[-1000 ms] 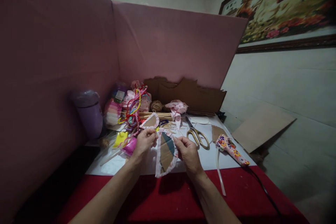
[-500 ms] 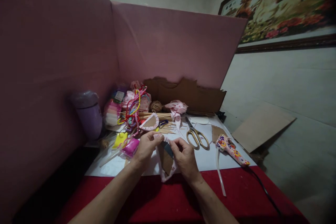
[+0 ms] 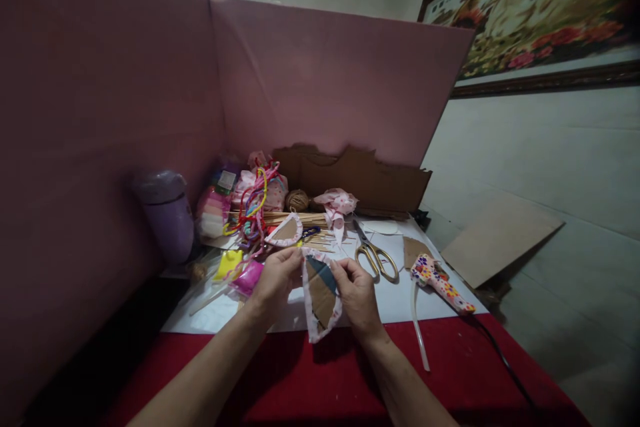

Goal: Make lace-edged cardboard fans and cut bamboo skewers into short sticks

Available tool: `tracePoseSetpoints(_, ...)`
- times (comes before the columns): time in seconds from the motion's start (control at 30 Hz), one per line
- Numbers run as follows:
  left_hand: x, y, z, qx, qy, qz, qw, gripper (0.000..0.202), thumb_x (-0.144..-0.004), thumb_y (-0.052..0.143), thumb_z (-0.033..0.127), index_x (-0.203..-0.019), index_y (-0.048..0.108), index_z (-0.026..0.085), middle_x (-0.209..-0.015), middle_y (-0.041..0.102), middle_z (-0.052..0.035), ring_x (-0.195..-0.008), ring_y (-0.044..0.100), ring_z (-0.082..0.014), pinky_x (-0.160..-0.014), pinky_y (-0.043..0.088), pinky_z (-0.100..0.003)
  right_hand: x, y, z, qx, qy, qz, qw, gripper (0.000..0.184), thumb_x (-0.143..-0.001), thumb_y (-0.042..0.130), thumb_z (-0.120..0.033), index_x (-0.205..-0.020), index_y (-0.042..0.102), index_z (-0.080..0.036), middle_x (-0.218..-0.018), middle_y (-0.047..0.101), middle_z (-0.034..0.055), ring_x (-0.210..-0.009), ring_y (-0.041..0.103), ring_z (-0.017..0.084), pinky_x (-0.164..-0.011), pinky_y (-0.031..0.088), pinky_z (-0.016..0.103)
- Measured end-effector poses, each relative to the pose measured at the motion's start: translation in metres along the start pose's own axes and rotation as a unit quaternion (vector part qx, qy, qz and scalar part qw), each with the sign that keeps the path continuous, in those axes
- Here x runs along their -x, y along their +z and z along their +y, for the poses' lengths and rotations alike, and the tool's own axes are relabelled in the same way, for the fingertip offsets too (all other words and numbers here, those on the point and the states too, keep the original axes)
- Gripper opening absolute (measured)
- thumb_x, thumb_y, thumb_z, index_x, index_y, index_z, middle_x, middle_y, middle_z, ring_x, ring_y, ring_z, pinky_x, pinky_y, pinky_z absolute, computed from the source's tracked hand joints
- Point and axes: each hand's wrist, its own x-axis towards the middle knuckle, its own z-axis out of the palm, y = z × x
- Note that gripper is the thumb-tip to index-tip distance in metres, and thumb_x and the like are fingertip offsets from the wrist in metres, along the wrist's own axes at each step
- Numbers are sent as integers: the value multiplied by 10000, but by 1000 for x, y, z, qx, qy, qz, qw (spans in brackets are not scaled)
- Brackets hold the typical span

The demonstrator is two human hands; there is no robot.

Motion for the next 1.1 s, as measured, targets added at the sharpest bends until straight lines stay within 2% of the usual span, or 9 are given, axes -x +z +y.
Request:
tracePoseSetpoints(0.17,-1,-2,-2,-25,2,9,1000,329,-608,745,389,-765,663,111,-662,670,-60,-550,608,-148,-601,491,-294,1,1,0,-8,3,5,1000,325,-766,567,-469,-648,522,-169,-590,496,-16,-560,424,118,-527,381,225)
tracePoseSetpoints(0.37,0,-1,-1,-28,9,-27,999,307,-619,747,328,-817,679,104,-758,683,-81,-634,623,-148,-644,498,-277,-1,2,4,-23,16,35,999,308,-762,566,-464,-664,526,-174,-600,526,-9,-565,450,127,-535,394,235)
tracePoseSetpoints(0.47,0,0,2,-23,16,15,1000,349,-565,783,294,-842,668,118,-759,678,-60,-631,622,-139,-594,493,-246,-2,2,5,-22,13,36,999,326,-754,568,-481,-654,531,-172,-593,521,-14,-557,447,126,-532,391,236)
tracePoseSetpoints(0.53,0,0,3,-16,16,58,998,392,-555,785,342,-855,654,126,-706,669,-47,-588,616,-140,-546,486,-245,-2,1,5,-14,8,37,999,338,-752,567,-489,-647,534,-169,-589,516,-16,-554,443,123,-528,385,234)
tracePoseSetpoints(0.6,-1,0,4,-17,4,71,997,409,-576,761,411,-842,643,124,-657,656,-45,-557,611,-143,-524,476,-246,-2,1,5,-4,-1,37,999,342,-756,563,-490,-651,541,-165,-588,516,-14,-559,441,123,-529,383,231)
tracePoseSetpoints(0.73,0,0,1,-56,-51,12,997,381,-619,722,448,-778,636,113,-633,634,-47,-527,591,-126,-493,443,-222,-5,-1,9,11,-19,56,998,350,-757,563,-493,-658,556,-157,-595,534,-3,-573,452,124,-536,389,227)
tracePoseSetpoints(0.87,4,1,-1,-111,-82,-51,989,285,-583,763,334,-694,629,108,-605,600,-22,-481,549,-94,-459,412,-199,-11,-2,14,-25,-1,80,996,390,-750,556,-538,-669,572,-157,-583,559,5,-553,476,128,-514,395,227)
tracePoseSetpoints(1.0,3,1,1,-118,-63,-24,991,260,-568,760,306,-684,627,116,-622,617,-24,-488,564,-109,-472,434,-225,-11,-1,12,-124,64,62,988,549,-785,407,-652,-760,621,-147,-595,609,45,-507,528,147,-438,372,230)
tracePoseSetpoints(1.1,1,0,3,-98,-48,0,994,292,-553,765,315,-721,633,117,-647,632,-30,-509,585,-128,-500,461,-258,-9,0,10,-126,72,49,988,611,-777,360,-694,-746,625,-145,-567,605,52,-471,531,147,-383,329,222)
